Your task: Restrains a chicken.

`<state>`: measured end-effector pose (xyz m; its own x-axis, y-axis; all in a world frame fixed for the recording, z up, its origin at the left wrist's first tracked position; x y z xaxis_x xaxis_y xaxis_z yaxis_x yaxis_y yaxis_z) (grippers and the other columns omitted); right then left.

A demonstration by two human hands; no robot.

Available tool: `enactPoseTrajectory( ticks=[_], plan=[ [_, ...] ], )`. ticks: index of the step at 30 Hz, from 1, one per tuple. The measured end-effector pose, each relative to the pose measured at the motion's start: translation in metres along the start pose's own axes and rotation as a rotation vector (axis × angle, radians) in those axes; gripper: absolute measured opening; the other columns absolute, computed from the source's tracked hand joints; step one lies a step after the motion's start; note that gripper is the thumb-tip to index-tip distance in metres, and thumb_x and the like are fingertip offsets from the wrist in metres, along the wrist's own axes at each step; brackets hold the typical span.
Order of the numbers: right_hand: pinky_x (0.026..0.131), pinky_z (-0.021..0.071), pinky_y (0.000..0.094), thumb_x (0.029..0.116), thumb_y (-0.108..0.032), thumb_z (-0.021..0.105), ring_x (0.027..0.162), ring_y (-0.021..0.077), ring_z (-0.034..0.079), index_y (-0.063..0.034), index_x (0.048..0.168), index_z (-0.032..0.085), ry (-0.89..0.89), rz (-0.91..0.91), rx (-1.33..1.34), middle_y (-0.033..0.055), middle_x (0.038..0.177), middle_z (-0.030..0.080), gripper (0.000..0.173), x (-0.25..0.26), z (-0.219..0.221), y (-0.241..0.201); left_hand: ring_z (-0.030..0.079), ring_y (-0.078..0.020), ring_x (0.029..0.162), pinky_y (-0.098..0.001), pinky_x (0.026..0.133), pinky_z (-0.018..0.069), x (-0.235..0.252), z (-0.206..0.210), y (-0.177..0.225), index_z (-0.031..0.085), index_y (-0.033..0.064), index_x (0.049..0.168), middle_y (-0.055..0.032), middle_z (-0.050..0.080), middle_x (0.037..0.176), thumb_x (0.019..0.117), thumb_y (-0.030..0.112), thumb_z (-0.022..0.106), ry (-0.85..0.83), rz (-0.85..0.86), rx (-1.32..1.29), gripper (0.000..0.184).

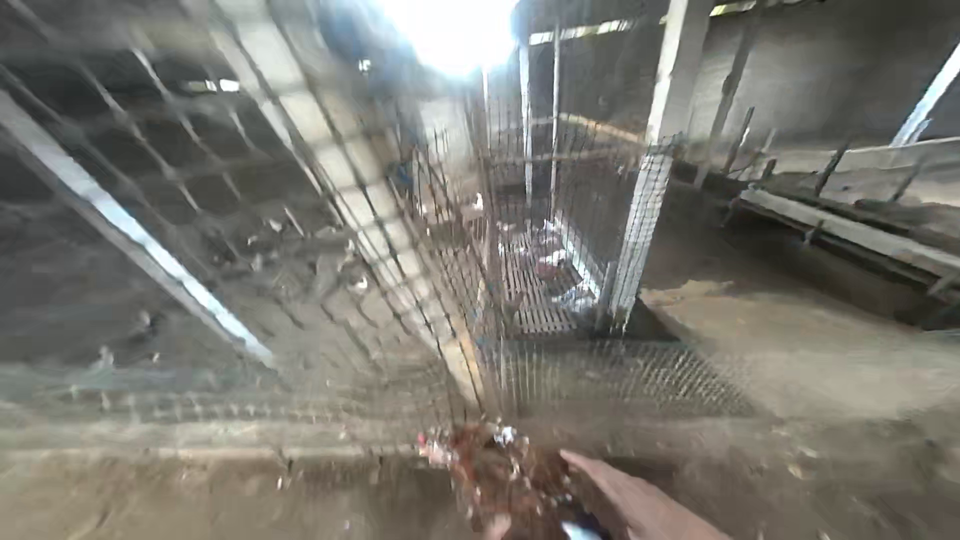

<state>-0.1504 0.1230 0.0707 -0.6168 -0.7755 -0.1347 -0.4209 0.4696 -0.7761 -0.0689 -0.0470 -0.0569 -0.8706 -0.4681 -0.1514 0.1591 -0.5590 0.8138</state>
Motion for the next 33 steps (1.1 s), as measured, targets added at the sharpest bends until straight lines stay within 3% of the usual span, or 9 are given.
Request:
enactPoseTrajectory(
  ticks=[3, 6, 8, 13, 16, 21, 25, 30, 33],
  plan=[
    [0.107, 0.0477, 0.0586, 0.0787, -0.072, 0.073, 0.139, 0.0353, 0.049, -0.0160, 0.164, 0.023, -0.163, 0.234, -0.150, 0.0183, 0.159, 0.039, 0.114, 0.010, 0.064, 0.041, 0.064, -0.0042, 0.068, -0.0255, 0.065, 0.0563, -0.006, -0.037, -0.065, 0.060, 0.0087, 0.093, 0.0038, 0.067, 0.075, 0.0907, 0.010, 0.045, 0.168, -0.297, 0.107, 0.015],
    [0.105, 0.0476, 0.0594, 0.0823, -0.068, 0.072, 0.141, 0.0420, 0.045, -0.0161, 0.166, 0.016, -0.396, 0.363, -0.324, 0.0234, 0.165, 0.026, 0.113, 0.004, 0.134, 0.077, 0.065, -0.0101, 0.079, -0.0308, 0.073, 0.0569, -0.024, -0.070, -0.120, 0.058, 0.0002, 0.112, -0.0046, 0.067, 0.089, 0.0978, 0.013, 0.048, 0.252, -0.438, 0.014, 0.022],
    [0.102, 0.0514, 0.0576, 0.0851, -0.061, 0.073, 0.135, 0.0429, 0.052, -0.0123, 0.165, 0.020, -0.417, 0.307, -0.376, 0.0261, 0.164, 0.027, 0.108, -0.002, 0.151, 0.078, 0.064, -0.0113, 0.082, -0.0325, 0.074, 0.0565, -0.034, -0.083, -0.137, 0.056, 0.0007, 0.117, -0.0060, 0.066, 0.093, 0.0943, 0.018, 0.052, 0.307, -0.481, -0.066, 0.028],
    [0.086, 0.0602, 0.0550, 0.0788, -0.063, 0.077, 0.109, 0.0298, 0.070, -0.0030, 0.153, 0.036, -0.227, 0.205, -0.430, 0.0171, 0.135, 0.062, 0.104, -0.007, 0.102, 0.045, 0.067, -0.0020, 0.084, -0.0246, 0.080, 0.0582, -0.040, -0.054, -0.107, 0.060, 0.0027, 0.110, 0.0042, 0.070, 0.089, 0.0748, 0.009, 0.074, 0.164, -0.354, -0.158, 0.039],
    [0.071, 0.0577, 0.0611, 0.0680, -0.072, 0.078, 0.091, 0.0380, 0.071, 0.0020, 0.138, 0.046, -0.177, 0.237, -0.625, 0.0220, 0.115, 0.067, 0.106, 0.012, 0.071, 0.021, 0.068, -0.0010, 0.090, -0.0232, 0.086, 0.0576, -0.035, -0.043, -0.084, 0.061, 0.0008, 0.115, 0.0048, 0.072, 0.095, 0.0708, -0.004, 0.079, 0.021, -0.294, -0.160, 0.048],
    [0.091, 0.0585, 0.0515, 0.0655, -0.075, 0.075, 0.121, 0.0303, 0.065, 0.0025, 0.148, 0.037, -0.126, 0.193, -0.550, 0.0195, 0.136, 0.062, 0.119, 0.035, 0.070, 0.020, 0.067, -0.0009, 0.090, -0.0226, 0.086, 0.0571, -0.025, -0.049, -0.073, 0.057, 0.0033, 0.116, 0.0064, 0.070, 0.095, 0.0740, -0.006, 0.075, -0.119, -0.264, -0.361, 0.046],
    [0.090, 0.0569, 0.0555, 0.0618, -0.080, 0.073, 0.113, 0.0329, 0.067, 0.0058, 0.153, 0.028, -0.137, 0.199, -0.539, 0.0266, 0.132, 0.062, 0.133, 0.019, 0.100, 0.038, 0.065, 0.0028, 0.093, -0.0190, 0.088, 0.0554, -0.030, -0.055, -0.066, 0.056, 0.0005, 0.118, 0.0074, 0.068, 0.099, 0.0736, -0.003, 0.079, -0.118, -0.235, -0.334, 0.050],
    [0.093, 0.0580, 0.0343, 0.0640, -0.080, 0.072, 0.125, 0.0165, 0.061, 0.0042, 0.154, 0.027, -0.093, 0.189, -0.398, 0.0206, 0.144, 0.055, 0.131, 0.017, 0.088, 0.031, 0.066, 0.0028, 0.095, -0.0190, 0.089, 0.0559, -0.030, -0.054, -0.065, 0.053, -0.0002, 0.121, 0.0068, 0.069, 0.100, 0.0717, -0.004, 0.079, -0.116, -0.200, -0.343, 0.055],
    [0.095, 0.0566, 0.0452, 0.0680, -0.073, 0.074, 0.123, 0.0253, 0.062, 0.0031, 0.155, 0.031, -0.136, 0.196, -0.462, 0.0239, 0.140, 0.057, 0.123, 0.019, 0.099, 0.023, 0.066, 0.0011, 0.095, -0.0202, 0.089, 0.0559, -0.031, -0.055, -0.066, 0.053, -0.0016, 0.121, 0.0047, 0.069, 0.101, 0.0723, -0.003, 0.079, -0.094, -0.240, -0.335, 0.056]
  ],
)
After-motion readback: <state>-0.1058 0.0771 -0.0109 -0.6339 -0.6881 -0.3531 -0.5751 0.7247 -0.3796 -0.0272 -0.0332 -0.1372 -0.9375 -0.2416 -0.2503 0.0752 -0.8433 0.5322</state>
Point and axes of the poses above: each hand's wrist, its own x-axis towards the middle knuckle, its own z-axis out of the palm, y = z × x, the point moved 8 cm from there along x, towards the middle knuckle
